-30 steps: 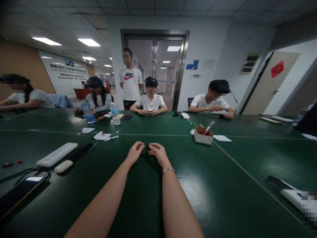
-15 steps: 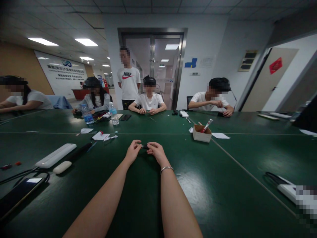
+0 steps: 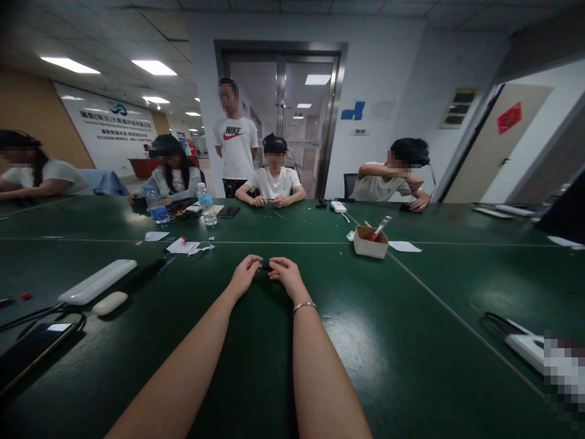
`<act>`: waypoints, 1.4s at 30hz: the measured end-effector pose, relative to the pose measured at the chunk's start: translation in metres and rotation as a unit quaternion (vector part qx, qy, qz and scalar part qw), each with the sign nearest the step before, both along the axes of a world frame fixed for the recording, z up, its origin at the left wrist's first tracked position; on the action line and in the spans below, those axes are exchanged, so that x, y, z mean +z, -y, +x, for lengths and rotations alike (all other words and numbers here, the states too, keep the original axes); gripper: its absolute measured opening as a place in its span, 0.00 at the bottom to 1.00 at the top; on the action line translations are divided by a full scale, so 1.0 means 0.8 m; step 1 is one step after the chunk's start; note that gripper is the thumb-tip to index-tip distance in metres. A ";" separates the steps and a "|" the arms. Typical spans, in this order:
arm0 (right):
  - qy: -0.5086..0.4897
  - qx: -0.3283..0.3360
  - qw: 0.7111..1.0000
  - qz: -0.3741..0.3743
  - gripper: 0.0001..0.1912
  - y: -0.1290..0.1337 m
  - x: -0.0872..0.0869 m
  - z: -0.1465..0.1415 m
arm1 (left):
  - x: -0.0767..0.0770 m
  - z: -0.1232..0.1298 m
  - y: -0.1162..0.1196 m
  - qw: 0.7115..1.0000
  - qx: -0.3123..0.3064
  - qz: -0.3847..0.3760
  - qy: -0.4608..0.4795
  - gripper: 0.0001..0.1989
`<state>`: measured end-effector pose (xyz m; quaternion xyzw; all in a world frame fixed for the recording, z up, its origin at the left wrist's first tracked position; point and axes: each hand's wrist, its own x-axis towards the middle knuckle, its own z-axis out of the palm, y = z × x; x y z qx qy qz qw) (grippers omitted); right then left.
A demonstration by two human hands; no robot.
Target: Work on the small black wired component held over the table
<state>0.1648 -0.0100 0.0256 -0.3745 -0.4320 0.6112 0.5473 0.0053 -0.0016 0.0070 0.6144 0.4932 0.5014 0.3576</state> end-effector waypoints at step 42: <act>-0.004 0.004 1.000 0.008 0.14 -0.002 -0.004 0.000 | 0.003 -0.002 0.001 1.000 -0.011 0.000 0.016 0.14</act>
